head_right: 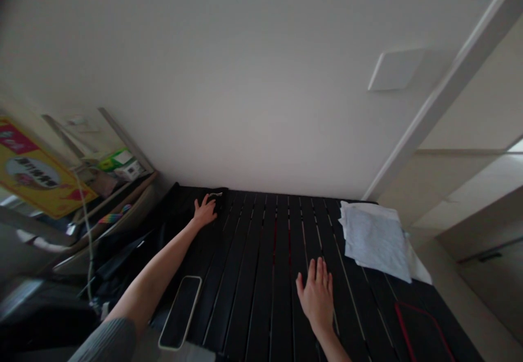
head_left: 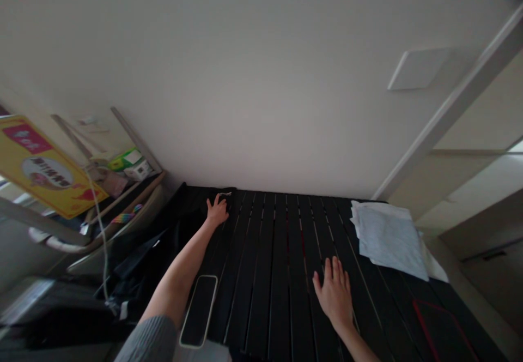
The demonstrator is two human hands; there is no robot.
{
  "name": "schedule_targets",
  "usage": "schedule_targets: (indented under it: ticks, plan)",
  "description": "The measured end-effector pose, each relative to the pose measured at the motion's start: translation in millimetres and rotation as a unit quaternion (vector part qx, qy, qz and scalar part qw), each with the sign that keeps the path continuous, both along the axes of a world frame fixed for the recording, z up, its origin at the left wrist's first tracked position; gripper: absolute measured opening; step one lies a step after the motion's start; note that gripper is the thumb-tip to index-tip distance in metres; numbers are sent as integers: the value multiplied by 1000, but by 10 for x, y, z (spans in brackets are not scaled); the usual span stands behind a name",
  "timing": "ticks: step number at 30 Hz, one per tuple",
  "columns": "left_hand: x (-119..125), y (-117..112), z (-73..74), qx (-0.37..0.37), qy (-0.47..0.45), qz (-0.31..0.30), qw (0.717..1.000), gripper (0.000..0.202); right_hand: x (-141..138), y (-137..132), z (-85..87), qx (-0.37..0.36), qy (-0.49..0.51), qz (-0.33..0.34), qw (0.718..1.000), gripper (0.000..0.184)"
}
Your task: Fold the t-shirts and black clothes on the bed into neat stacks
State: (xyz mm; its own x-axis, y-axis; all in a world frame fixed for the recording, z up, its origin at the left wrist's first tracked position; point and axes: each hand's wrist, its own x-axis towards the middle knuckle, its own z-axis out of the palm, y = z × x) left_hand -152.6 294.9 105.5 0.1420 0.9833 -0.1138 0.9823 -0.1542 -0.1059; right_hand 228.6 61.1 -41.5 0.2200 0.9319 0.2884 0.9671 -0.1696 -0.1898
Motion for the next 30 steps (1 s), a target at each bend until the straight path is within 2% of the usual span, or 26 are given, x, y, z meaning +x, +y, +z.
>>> schedule_targets:
  ticks: [5,7,10,13,17,19,21,23,26,28,30]
  plan:
    - [363,-325,285,92,-72,-71,991,33,14,-13,0,3,-3,3,1000,66]
    - [516,-520,431,130,-142,-130,973,28,33,-21,-12,16,3,8,1000,65]
    - [745,-837,655,140,-238,-215,937,27,-4,-53,43,55,32,34,997,62]
    - [968,-1141,856,138,-303,-248,910,28,-220,-124,318,101,101,99,985,63]
    - [1230,-1471,1073,102,-365,-254,890,32,-708,-247,1029,134,226,218,940,72]
    - [1335,-1607,1160,86,-386,-263,880,41,-911,-283,1384,187,234,204,932,79]
    - [1420,-1736,1234,69,-404,-275,870,52,-1028,-284,1632,212,214,173,938,83]
    - [1478,-1853,1296,50,-418,-288,860,61,-1051,-251,1744,202,216,159,942,79]
    - [1478,-1951,1357,34,-410,-307,858,72,-912,-165,1725,148,295,164,929,50]
    - [1394,-1939,1362,45,-369,-315,873,74,-717,-110,1692,105,344,157,920,34]
    - [1240,-1879,1328,66,-305,-304,900,67,-473,-76,1712,88,363,137,917,28]
